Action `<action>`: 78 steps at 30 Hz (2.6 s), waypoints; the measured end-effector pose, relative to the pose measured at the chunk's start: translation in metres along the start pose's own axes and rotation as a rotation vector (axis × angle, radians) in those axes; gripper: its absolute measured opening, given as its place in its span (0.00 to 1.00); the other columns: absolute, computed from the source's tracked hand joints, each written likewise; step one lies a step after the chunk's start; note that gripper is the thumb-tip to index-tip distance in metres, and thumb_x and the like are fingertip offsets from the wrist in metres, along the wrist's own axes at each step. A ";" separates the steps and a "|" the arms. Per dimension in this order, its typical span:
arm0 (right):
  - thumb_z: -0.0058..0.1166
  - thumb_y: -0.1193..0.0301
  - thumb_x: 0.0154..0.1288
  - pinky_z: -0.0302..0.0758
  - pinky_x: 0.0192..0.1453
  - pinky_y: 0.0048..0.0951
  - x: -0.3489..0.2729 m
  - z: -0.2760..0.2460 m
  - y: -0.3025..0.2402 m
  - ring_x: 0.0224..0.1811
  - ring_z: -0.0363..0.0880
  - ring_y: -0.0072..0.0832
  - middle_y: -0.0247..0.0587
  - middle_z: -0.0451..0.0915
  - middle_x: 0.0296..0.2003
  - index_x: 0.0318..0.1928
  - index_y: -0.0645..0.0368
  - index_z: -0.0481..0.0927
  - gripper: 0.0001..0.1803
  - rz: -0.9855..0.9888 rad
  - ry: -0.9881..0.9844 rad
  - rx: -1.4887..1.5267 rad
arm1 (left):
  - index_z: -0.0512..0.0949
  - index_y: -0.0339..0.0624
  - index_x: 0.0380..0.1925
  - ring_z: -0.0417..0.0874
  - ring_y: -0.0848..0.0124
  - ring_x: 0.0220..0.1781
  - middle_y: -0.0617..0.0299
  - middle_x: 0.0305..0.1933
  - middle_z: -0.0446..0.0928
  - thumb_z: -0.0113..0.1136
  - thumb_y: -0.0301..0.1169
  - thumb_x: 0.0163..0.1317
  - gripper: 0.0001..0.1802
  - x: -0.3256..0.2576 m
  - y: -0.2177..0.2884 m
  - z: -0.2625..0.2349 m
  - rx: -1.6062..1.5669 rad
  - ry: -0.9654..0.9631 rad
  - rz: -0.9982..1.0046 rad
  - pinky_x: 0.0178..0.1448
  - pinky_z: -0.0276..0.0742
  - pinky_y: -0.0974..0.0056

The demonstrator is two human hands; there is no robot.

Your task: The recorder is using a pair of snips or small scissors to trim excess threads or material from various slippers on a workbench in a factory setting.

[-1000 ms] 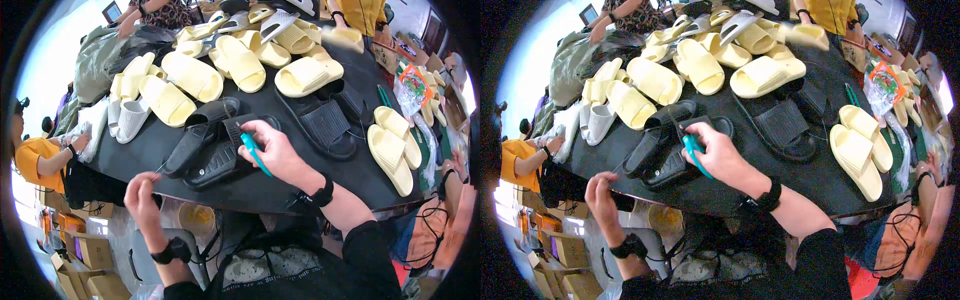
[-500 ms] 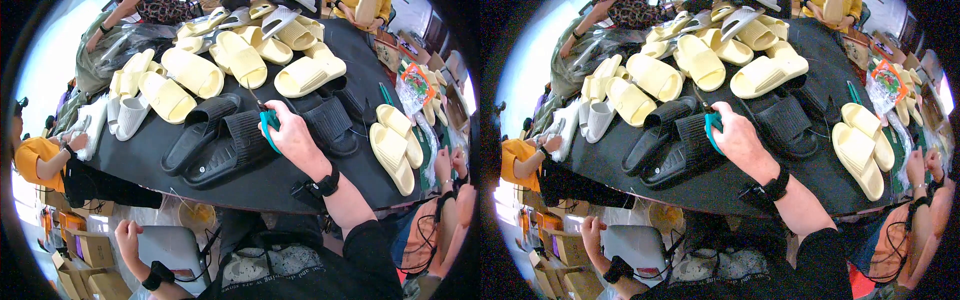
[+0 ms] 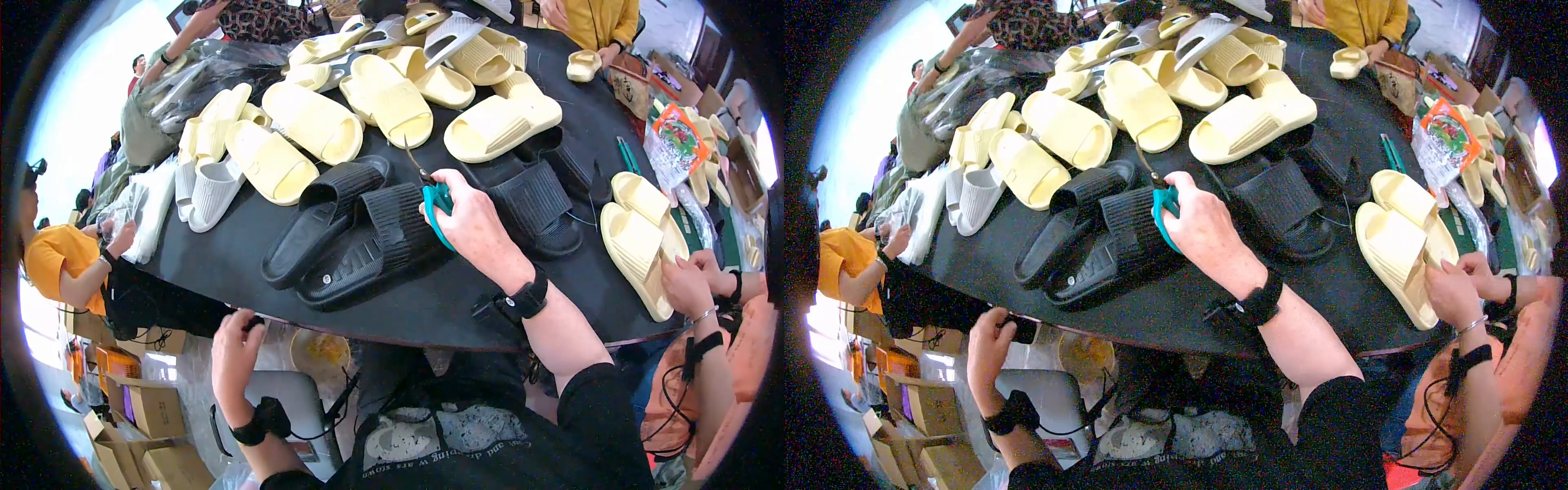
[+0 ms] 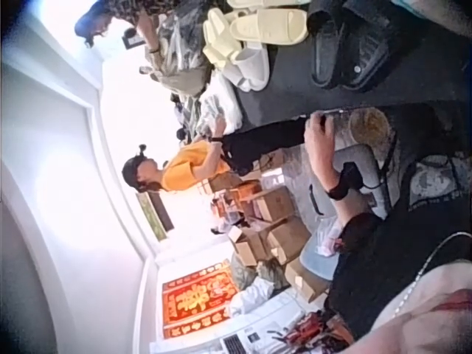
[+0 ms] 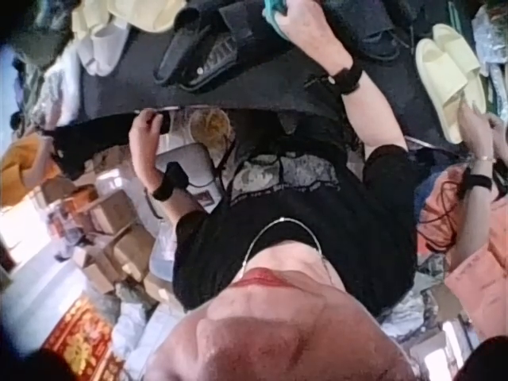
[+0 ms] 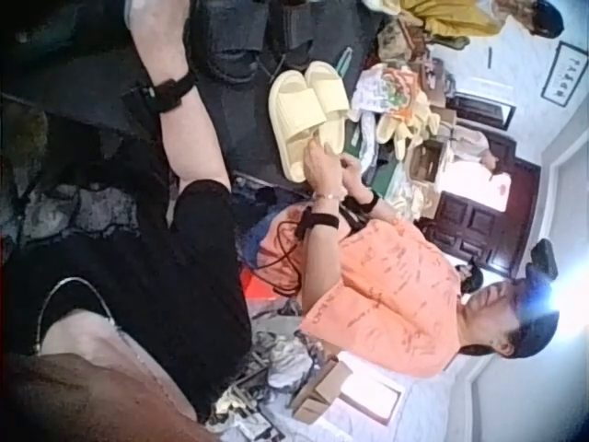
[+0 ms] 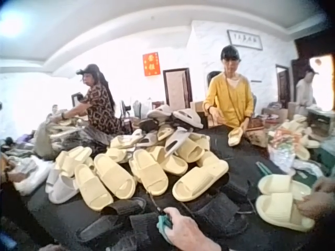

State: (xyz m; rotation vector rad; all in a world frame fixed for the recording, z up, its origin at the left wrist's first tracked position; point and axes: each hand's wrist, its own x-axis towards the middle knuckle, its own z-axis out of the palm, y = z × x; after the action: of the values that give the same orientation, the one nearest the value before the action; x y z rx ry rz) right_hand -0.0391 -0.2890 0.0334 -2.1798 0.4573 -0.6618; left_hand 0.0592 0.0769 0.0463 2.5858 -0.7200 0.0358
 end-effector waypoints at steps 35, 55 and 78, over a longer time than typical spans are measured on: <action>0.63 0.74 0.55 0.74 0.42 0.25 0.003 0.007 0.009 0.36 0.77 0.21 0.42 0.80 0.34 0.50 0.68 0.71 0.24 0.099 -0.026 0.246 | 0.69 0.23 0.53 0.80 0.66 0.44 0.49 0.45 0.78 0.51 0.23 0.58 0.23 0.026 0.010 0.048 -1.320 0.457 -0.249 0.49 0.76 0.66; 0.61 0.68 0.58 0.70 0.16 0.19 -0.003 0.008 -0.006 0.21 0.71 0.17 0.37 0.75 0.30 0.56 0.71 0.66 0.29 0.359 -0.041 0.609 | 0.60 0.34 0.45 0.70 0.71 0.47 0.58 0.46 0.69 0.64 0.20 0.52 0.25 0.020 0.104 0.103 -1.197 0.379 -0.192 0.55 0.67 0.66; 0.58 0.71 0.60 0.78 0.23 0.24 -0.028 0.016 -0.031 0.27 0.74 0.22 0.38 0.71 0.31 0.56 0.69 0.61 0.28 0.379 -0.243 0.964 | 0.54 0.30 0.57 0.68 0.61 0.58 0.49 0.57 0.64 0.67 0.20 0.46 0.40 0.041 0.109 0.120 -0.710 0.497 0.037 0.64 0.63 0.58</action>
State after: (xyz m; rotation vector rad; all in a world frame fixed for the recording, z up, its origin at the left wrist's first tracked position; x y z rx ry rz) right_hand -0.0489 -0.2457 0.0399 -1.1916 0.3106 -0.2926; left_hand 0.0291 -0.0781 -0.0101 1.7819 -0.4738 0.3537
